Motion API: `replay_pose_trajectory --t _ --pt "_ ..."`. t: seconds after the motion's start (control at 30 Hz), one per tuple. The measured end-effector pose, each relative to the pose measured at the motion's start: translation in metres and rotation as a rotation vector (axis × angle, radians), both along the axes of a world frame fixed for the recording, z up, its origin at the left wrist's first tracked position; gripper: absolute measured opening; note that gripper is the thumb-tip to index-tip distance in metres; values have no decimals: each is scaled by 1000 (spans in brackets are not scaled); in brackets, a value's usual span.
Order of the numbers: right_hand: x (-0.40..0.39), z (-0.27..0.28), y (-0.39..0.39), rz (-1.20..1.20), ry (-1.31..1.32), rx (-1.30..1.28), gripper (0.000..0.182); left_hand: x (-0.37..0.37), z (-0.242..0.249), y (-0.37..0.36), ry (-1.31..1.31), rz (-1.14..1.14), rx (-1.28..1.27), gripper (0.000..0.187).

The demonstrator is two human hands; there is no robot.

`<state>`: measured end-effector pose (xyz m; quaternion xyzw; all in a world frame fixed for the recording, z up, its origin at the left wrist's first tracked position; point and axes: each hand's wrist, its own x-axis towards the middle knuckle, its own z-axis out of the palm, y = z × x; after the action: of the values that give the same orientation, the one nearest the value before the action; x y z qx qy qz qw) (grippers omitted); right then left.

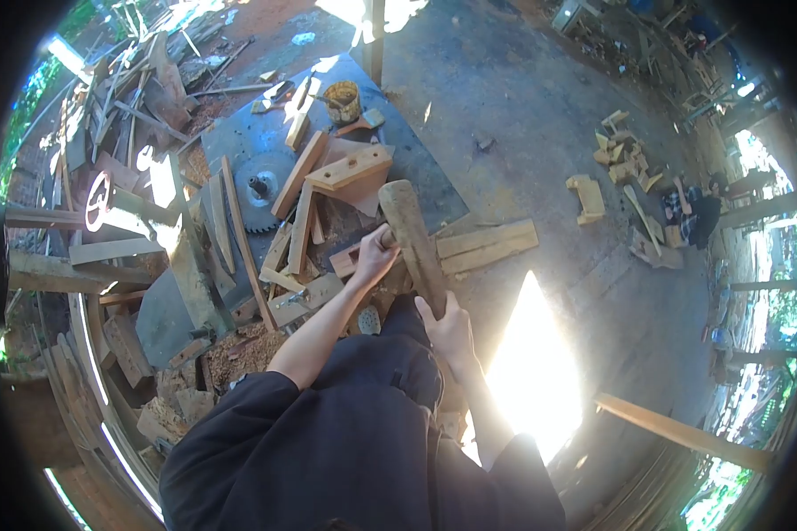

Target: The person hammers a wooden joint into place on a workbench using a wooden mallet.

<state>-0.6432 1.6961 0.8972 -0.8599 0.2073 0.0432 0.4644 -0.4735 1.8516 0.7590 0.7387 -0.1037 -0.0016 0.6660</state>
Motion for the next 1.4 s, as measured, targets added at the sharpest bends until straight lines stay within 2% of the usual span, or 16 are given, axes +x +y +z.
replay_pose_trajectory --t 0.03,0.07,0.13,0.2,0.27,0.3,0.4,0.47,0.5,0.53,0.63,0.83,0.93,1.07,1.23,1.4 --pt "4 1 -6 40 -86 -1 52 4 -15 -4 -29 29 90 24" --pt "5 7 -7 45 -83 -2 52 -2 -11 -7 -43 50 185 27" --pt "8 21 -11 3 -133 117 47 -7 -4 -11 -81 62 206 28" --pt "7 29 -11 -20 -146 123 45 -4 -7 -17 -127 67 226 29" --pt "5 32 -11 -41 -147 134 44 -5 -14 -11 -116 63 166 29" --pt "4 31 -11 -60 -159 164 45 -6 -11 -4 -17 27 173 26" --pt "-2 33 -13 -71 -145 187 47 3 -5 13 -61 133 -84 20" --pt "-9 31 -15 -68 -135 184 47 4 -4 46 242 161 -155 19" --pt "-11 29 -17 -88 -54 184 50 5 -4 64 288 190 -81 17" --pt "-13 28 -18 -107 26 184 53 3 -4 75 269 222 -87 17" --pt "-18 15 -16 -104 17 158 53 0 -29 103 205 218 -136 19" --pt "-25 12 -7 -55 39 140 54 -17 15 93 283 202 -171 14" --pt "-23 35 1 -52 183 199 53 -14 3 86 240 199 -84 15" --pt "-29 30 5 -48 129 214 52 -12 6 76 335 181 -103 16" --pt "-34 26 4 -63 174 237 53 -9 -5 69 231 164 21 17" --pt "-37 20 2 -80 197 242 52 -9 0 60 218 110 6 20"
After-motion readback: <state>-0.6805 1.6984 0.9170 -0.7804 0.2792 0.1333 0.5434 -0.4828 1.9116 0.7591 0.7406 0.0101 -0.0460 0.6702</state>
